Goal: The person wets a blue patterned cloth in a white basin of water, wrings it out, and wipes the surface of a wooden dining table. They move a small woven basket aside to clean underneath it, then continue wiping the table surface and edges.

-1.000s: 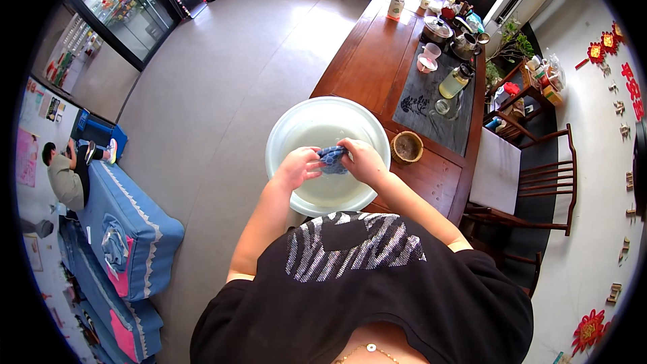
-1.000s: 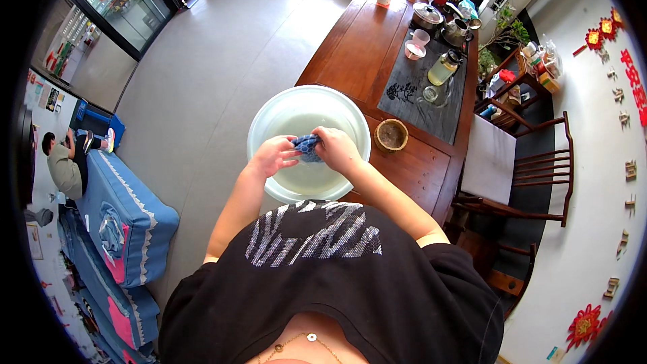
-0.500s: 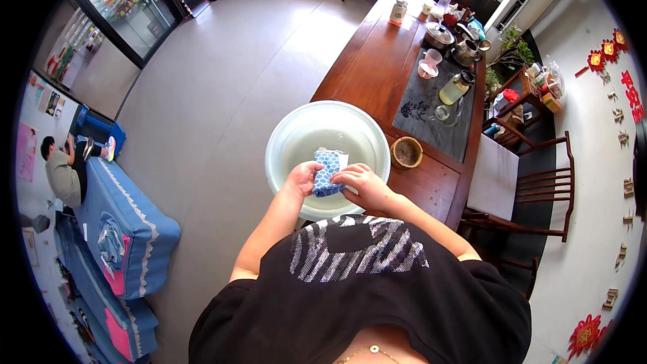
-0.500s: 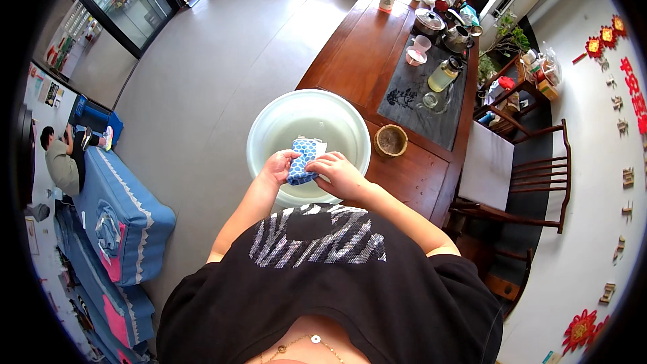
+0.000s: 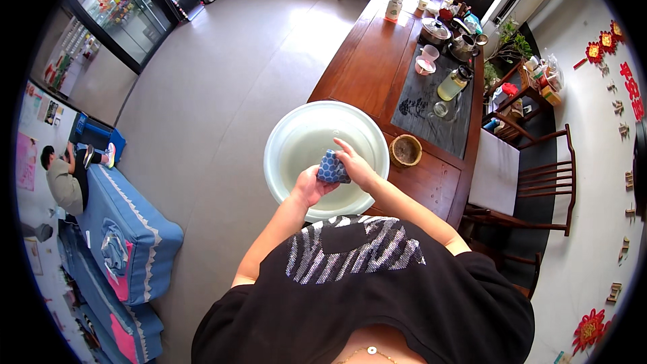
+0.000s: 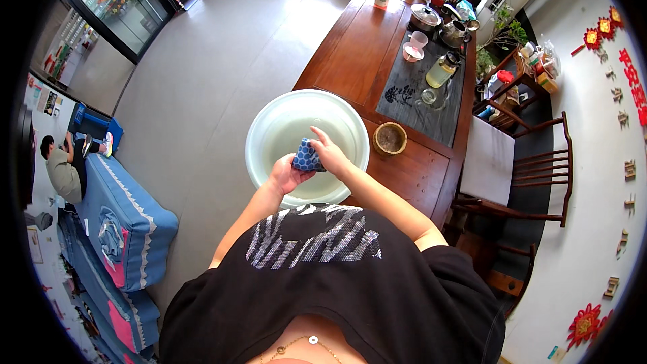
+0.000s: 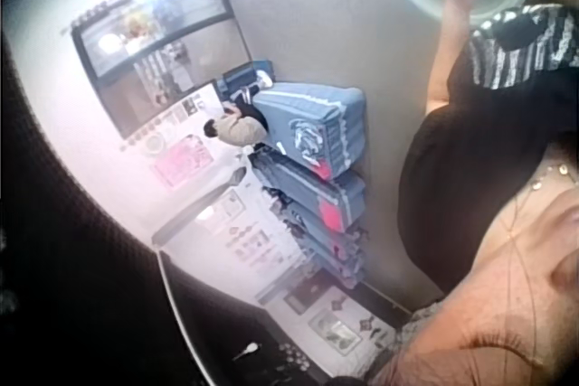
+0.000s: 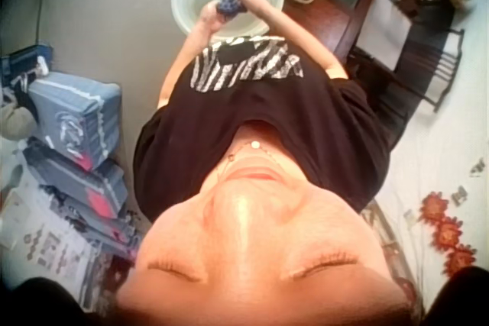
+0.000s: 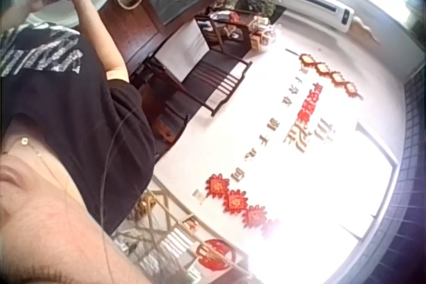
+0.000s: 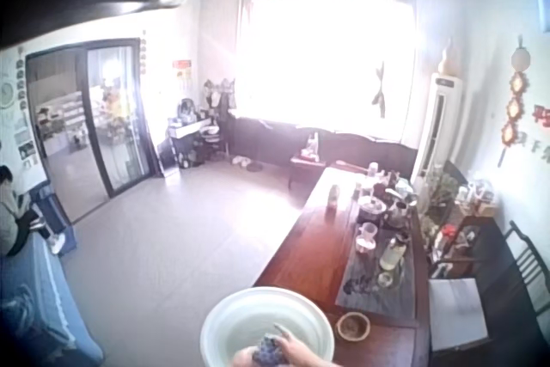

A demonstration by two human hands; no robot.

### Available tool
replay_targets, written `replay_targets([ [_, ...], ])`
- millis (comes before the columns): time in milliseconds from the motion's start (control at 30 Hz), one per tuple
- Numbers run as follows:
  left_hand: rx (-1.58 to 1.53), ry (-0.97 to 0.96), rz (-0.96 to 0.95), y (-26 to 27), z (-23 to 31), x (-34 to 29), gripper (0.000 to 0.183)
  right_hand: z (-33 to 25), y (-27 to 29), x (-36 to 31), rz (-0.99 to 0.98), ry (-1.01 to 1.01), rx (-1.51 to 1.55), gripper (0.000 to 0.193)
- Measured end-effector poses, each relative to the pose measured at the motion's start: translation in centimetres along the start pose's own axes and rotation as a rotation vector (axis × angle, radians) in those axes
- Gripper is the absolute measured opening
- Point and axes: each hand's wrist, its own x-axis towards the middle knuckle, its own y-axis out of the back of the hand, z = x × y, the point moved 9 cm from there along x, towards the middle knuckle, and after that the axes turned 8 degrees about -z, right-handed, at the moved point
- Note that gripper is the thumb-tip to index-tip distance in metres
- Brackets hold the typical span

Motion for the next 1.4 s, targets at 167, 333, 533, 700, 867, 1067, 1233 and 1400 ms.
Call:
replay_targets([
  [167, -0.130, 0.048, -0.032, -0.4, -0.1, 0.4, 0.050, -1.8, -1.1, 0.4, -0.213, -0.158, -0.118, 0.035],
  [333, -0.301, 0.085, -0.127, -4.1, -0.6, -1.2, 0.074, -7.4, -0.6, -2.0, 0.133, 0.387, -0.322, 0.035],
  [533, -0.387, -0.005, -0.198, -2.7, 0.1, 1.0, 0.032, -11.2, -3.0, -5.5, 0.017, 0.582, -0.453, 0.037],
  [700, -0.385, -0.174, 0.016, -0.9, -0.7, 2.8, 0.025, -8.2, -1.7, -3.7, 0.121, 0.331, -0.336, 0.029],
  [867, -0.193, -0.381, 0.349, 0.5, -0.3, 2.1, 0.024, -1.8, -1.5, -1.5, 0.145, 0.073, -0.148, 0.031],
  [1067, 0.399, -0.588, 0.526, 0.5, 1.4, -0.4, 0.028, 3.3, -2.5, -0.7, 0.093, -0.227, 0.214, 0.025],
  [1233, 0.857, -0.997, 0.362, -6.8, 4.5, -4.1, 0.018, 4.6, -4.3, -2.0, -0.047, -0.373, 0.908, 0.030],
  [1400, 0.956, -1.161, 0.401, -8.2, 6.0, -6.3, 0.018, 2.0, -5.9, -3.3, -0.085, -0.369, 1.001, 0.037],
])
